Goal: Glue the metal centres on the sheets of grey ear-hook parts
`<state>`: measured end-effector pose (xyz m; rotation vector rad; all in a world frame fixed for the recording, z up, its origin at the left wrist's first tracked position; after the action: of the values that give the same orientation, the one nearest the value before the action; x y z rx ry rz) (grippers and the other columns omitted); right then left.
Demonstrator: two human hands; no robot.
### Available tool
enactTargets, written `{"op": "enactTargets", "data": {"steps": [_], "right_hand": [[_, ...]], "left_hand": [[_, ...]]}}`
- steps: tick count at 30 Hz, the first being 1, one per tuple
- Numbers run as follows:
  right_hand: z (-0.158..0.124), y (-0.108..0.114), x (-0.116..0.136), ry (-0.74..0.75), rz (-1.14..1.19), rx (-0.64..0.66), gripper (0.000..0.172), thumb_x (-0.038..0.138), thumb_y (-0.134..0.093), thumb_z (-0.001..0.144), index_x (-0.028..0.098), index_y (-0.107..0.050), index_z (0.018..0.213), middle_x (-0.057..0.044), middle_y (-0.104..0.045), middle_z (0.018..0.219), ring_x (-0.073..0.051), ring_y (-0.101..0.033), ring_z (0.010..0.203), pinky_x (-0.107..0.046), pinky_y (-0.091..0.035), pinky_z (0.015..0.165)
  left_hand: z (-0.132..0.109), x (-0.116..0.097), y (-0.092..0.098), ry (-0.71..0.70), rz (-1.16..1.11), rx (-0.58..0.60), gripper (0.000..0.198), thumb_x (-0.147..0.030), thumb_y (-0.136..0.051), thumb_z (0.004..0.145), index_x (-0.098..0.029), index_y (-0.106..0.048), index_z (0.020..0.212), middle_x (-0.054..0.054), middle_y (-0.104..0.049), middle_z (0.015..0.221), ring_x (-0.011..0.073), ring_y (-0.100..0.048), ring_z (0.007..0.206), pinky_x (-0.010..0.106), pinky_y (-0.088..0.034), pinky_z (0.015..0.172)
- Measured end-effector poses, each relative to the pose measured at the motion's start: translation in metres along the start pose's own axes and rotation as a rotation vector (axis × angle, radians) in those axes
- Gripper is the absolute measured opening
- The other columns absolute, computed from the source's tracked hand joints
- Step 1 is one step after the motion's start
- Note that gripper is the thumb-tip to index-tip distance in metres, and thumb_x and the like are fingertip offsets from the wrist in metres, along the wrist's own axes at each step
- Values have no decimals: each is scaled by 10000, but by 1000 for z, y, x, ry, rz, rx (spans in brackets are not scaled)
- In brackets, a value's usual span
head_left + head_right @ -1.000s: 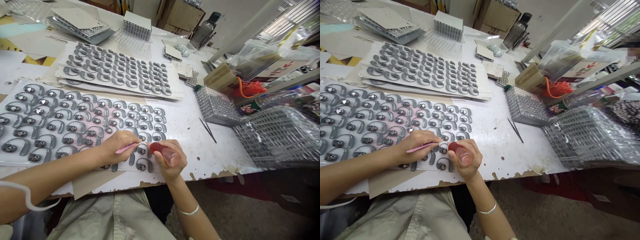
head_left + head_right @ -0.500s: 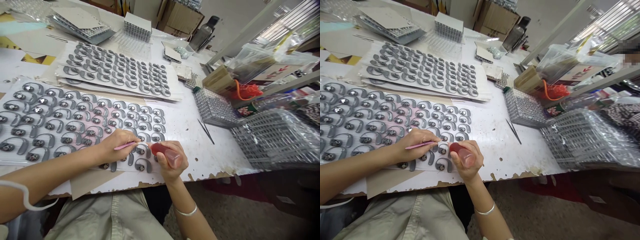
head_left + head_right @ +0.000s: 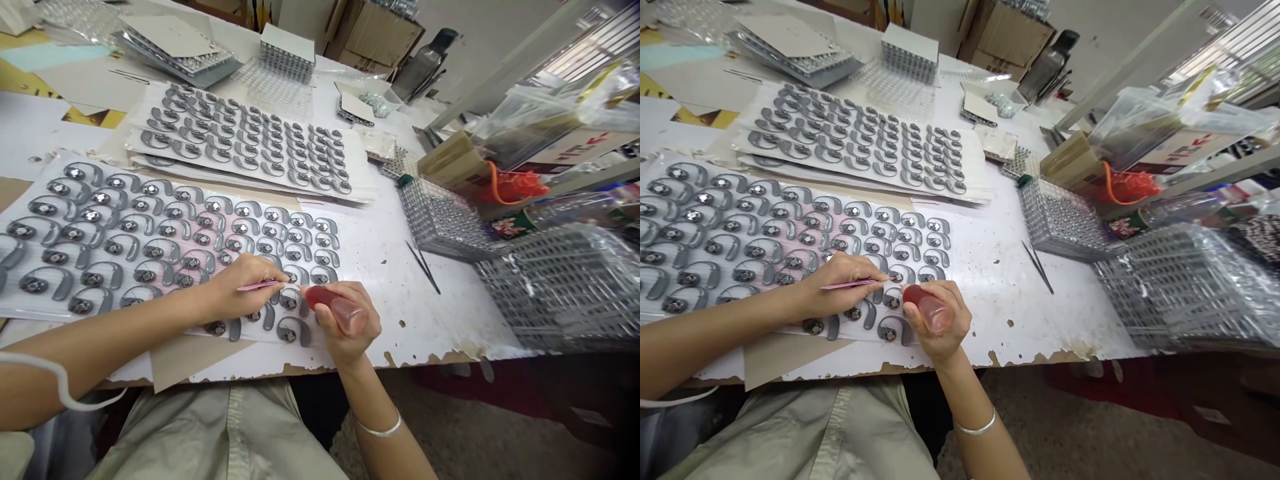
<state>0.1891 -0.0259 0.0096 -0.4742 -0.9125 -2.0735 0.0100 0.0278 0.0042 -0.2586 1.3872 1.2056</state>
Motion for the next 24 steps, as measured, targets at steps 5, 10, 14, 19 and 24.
{"op": "enactTargets", "data": {"steps": [5,10,14,19,24], "right_hand": [[1,-1,2,15,22,-1,231,300,-697,756,186,-629,944,-55,-636,810,-187,-603,725,-352,-529,609],[2,-3,4,35,30,-3,247,297,-709,748,190,-635,957,-55,-639,826,-185,-608,733,-346,-533,610],[0,-4,1,25,25,7,254,294,-713,743,193,-634,963,-58,-643,838,-193,-615,752,-357,-541,619],[1,-3,2,25,27,3,251,302,-712,746,192,-635,958,-59,-645,833,-192,-614,752,-356,-543,618],[0,-1,1,-17,55,-19,238,316,-702,751,190,-639,944,-58,-644,816,-197,-615,749,-374,-549,625]], "left_hand": [[1,0,2,-11,13,-25,165,-123,-565,830,-149,-723,868,49,-718,792,144,-659,710,250,-516,662],[2,3,2,21,21,-28,151,-156,-587,837,-170,-724,898,28,-714,772,131,-643,696,247,-503,648],[2,4,4,36,23,-34,141,-162,-600,832,-167,-729,887,30,-709,755,129,-635,677,251,-502,637],[3,4,4,37,40,-35,139,-161,-604,827,-166,-732,883,33,-705,735,134,-634,666,259,-505,633],[2,5,4,48,20,-36,143,-159,-603,824,-165,-733,883,38,-711,753,135,-644,681,261,-524,648]]}}
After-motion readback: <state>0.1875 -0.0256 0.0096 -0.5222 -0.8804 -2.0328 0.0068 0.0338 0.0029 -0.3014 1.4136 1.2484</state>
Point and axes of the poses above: each hand's wrist, its own z-axis towards the middle knuckle, its own y-axis out of the back of the hand, x = y × z, the point moved 5 cm from there along z, towards the middle knuckle
